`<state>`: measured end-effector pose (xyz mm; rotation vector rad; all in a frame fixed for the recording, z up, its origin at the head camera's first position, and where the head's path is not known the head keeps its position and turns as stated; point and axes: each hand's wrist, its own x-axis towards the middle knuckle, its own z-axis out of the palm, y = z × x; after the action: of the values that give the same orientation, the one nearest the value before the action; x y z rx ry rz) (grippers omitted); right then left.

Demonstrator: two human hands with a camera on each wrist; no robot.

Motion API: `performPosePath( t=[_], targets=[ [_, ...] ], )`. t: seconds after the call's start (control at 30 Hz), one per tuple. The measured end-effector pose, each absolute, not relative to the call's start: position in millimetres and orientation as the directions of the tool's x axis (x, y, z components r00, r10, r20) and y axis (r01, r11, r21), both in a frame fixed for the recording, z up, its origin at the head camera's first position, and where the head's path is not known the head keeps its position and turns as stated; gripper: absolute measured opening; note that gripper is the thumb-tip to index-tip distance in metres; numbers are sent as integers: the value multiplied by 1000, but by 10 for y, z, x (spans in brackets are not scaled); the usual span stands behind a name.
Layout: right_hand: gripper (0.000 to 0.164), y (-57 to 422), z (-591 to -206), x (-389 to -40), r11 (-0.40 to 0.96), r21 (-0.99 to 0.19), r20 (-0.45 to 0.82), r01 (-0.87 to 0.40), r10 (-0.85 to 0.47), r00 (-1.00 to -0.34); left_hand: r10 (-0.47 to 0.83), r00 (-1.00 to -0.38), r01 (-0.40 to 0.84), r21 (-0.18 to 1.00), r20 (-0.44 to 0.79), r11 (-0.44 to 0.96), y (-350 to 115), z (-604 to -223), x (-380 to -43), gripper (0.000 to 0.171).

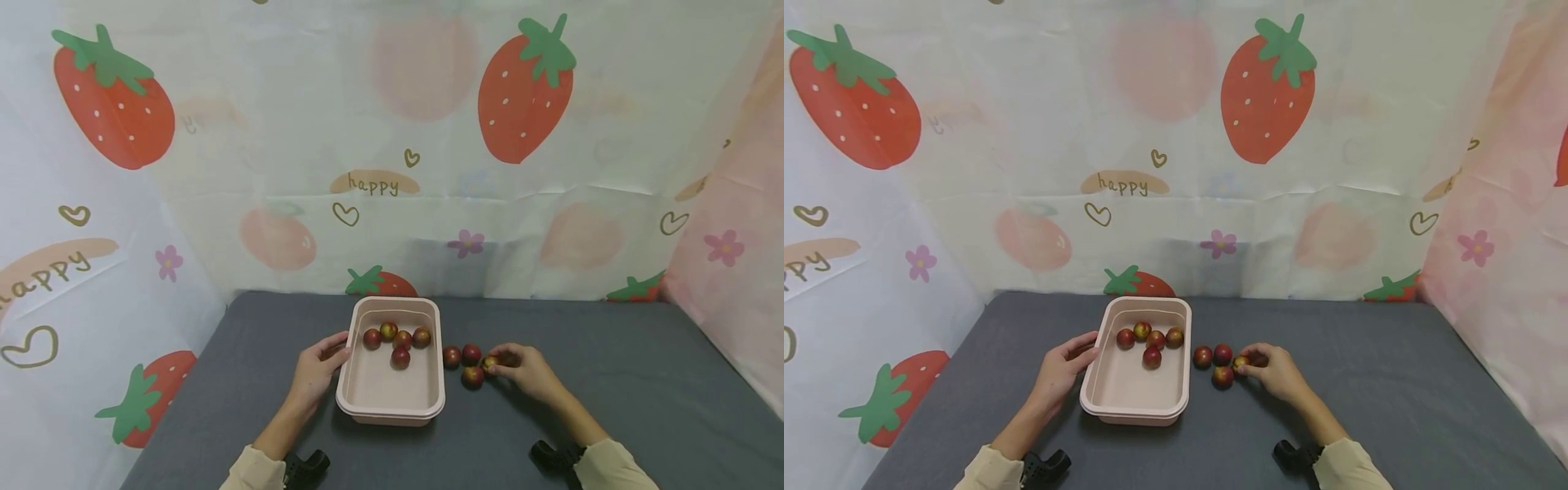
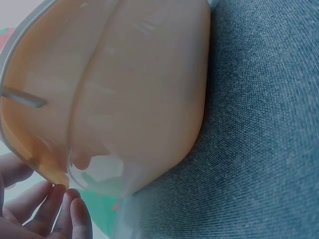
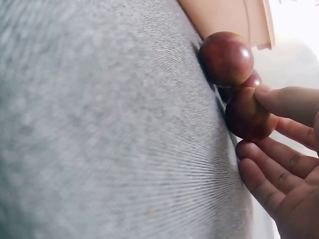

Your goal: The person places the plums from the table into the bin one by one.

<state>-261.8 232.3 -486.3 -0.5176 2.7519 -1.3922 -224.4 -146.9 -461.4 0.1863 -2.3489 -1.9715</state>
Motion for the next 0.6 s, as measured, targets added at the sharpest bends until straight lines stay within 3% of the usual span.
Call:
performPosePath(
  t=[0.6],
  targets=[
    [34, 2161, -4349, -2628, 497, -804, 199, -325, -291, -936, -141, -990, -45, 985, -21, 168, -1465, -4630, -2263, 40]
  ],
)
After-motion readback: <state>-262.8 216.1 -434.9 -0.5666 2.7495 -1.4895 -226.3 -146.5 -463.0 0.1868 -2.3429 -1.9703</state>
